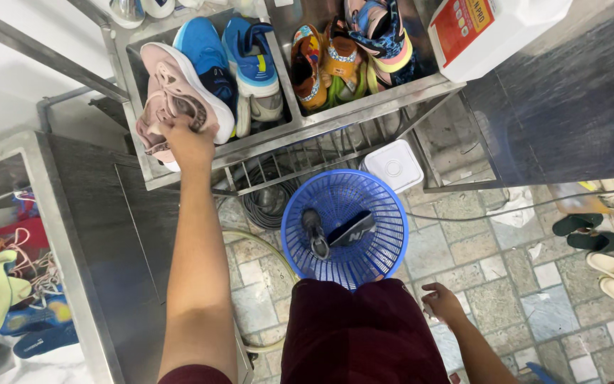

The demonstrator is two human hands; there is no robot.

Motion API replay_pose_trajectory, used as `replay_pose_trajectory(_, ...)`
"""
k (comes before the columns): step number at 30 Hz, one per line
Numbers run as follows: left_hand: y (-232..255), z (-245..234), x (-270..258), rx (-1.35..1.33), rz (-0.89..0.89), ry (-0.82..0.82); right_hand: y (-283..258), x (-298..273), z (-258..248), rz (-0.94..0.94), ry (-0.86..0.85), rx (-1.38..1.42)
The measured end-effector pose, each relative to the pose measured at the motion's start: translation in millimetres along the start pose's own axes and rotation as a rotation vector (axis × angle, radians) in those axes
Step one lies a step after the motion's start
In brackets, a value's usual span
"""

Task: The person uses a multifunctional shoe washing machine to clean a grey sneaker, scrubbing the sole and upper with a brush and rinsing with water. After cleaning, the person wipes the shoe with a cloth, places it in a blue basket, and then moves several other pairs of shoes and sandals from a metal shelf into the basket. Finally, the person washes their hands at a sink.

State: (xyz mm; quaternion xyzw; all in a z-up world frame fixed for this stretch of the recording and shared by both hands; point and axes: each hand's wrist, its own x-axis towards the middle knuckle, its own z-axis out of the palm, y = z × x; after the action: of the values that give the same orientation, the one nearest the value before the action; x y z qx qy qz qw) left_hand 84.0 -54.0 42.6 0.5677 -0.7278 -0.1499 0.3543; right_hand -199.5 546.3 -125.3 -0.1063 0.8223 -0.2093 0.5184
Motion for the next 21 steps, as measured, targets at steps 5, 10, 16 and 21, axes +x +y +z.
replay_pose_trajectory(5, 58, -65, -107, -0.216, -0.051, -0.325, -7, -2, -2, 0.109, -0.01, 0.067)
replay_pose_trajectory(10, 106, -68, -213, -0.366, -0.148, -0.641, -25, 11, -8, 0.111, -0.025, 0.098)
replay_pose_trajectory(16, 24, -39, -171, -0.291, -0.093, -0.272, -37, 15, -11, 0.092, 0.012, 0.102)
replay_pose_trajectory(21, -148, -42, -13, 0.014, -0.247, 0.249, -25, -1, -9, 0.068, 0.039, 0.055)
